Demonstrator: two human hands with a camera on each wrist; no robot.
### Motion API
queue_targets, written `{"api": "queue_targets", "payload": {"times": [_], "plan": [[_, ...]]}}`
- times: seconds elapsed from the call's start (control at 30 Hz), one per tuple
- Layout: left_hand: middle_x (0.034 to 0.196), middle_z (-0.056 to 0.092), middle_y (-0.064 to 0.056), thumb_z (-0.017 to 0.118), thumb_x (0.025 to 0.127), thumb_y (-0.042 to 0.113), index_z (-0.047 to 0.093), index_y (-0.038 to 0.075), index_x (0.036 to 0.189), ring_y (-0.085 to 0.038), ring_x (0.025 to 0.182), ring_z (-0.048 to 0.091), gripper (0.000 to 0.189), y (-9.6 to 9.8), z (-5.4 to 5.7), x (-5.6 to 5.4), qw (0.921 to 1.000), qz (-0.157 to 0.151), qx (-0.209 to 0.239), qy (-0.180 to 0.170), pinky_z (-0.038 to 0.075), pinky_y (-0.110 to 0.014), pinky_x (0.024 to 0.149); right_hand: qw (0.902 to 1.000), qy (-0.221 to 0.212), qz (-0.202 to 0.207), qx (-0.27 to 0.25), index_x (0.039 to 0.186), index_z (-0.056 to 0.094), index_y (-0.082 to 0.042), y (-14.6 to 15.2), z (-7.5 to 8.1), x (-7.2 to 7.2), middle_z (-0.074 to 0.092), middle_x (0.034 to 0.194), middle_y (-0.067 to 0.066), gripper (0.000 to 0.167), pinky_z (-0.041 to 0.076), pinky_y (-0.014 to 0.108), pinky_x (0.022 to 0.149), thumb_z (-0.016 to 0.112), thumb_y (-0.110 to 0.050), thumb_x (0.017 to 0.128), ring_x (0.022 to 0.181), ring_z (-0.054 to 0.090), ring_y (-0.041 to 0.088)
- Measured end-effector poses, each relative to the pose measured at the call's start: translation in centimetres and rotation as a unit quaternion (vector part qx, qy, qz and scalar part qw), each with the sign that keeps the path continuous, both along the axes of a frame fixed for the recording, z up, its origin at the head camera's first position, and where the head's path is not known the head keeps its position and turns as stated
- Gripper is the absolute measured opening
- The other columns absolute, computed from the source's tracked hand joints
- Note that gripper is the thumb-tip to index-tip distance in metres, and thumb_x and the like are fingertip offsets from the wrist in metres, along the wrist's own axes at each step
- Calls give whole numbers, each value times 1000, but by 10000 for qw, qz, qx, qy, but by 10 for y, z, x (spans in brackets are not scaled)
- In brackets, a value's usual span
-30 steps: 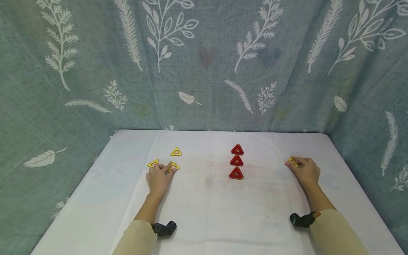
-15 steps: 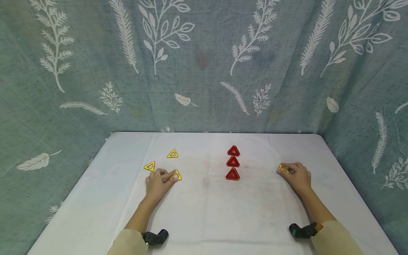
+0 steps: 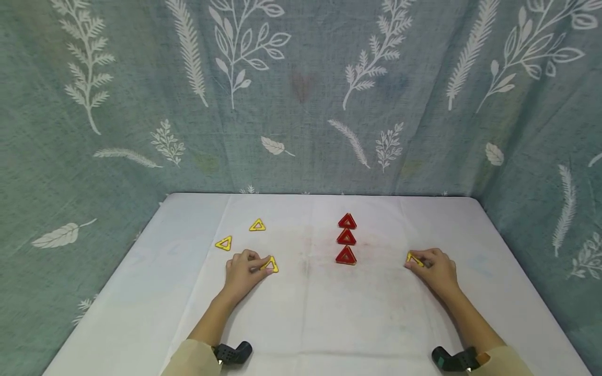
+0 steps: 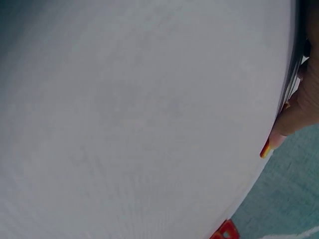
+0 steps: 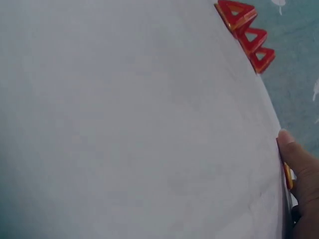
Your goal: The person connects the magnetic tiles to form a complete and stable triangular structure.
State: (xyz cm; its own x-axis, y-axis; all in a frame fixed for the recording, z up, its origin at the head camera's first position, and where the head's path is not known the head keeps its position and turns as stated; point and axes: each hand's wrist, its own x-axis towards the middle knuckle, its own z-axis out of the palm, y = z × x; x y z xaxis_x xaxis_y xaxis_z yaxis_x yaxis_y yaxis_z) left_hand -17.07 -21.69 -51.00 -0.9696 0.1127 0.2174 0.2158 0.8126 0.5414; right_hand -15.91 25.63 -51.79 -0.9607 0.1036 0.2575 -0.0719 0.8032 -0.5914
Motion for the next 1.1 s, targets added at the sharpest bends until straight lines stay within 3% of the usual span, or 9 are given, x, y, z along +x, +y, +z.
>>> {"api": "queue_targets", "payload": {"times": [0.4,0.67,0.87,1.1], "plan": [[100,51,3,75,78,34,71,18,111,-20,94,38,38,32,2,3,9947,-1022,54,-27,24,-42,81,9985,434,321,50,105,71,-6,-29,-4,19,62,96,13,40,30,41,76,81,-27,72,85,56,29],[100,50,4,72,80,38,70,19,113,-16,92,37,38,58,1,10,9900,-1409,-44,10,24,-43,83,9916,1117,644,55,96,74,-7,-45,-5,24,62,85,5,37,28,32,66,85,-22,63,72,50,16],[100,51,5,72,79,38,71,19,112,-13,90,37,37,75,0,14,9869,-1610,-39,69,24,-42,82,9908,1112,766,100,94,75,-10,-54,-6,29,61,83,0,37,26,30,64,86,-25,62,68,45,9],[101,50,5,72,79,39,70,20,113,-13,90,35,39,94,3,21,9825,-1861,-21,-122,24,-41,82,9863,1269,1055,-40,94,76,-14,-66,-8,34,60,83,-3,37,27,30,64,87,-24,60,69,45,8]]}}
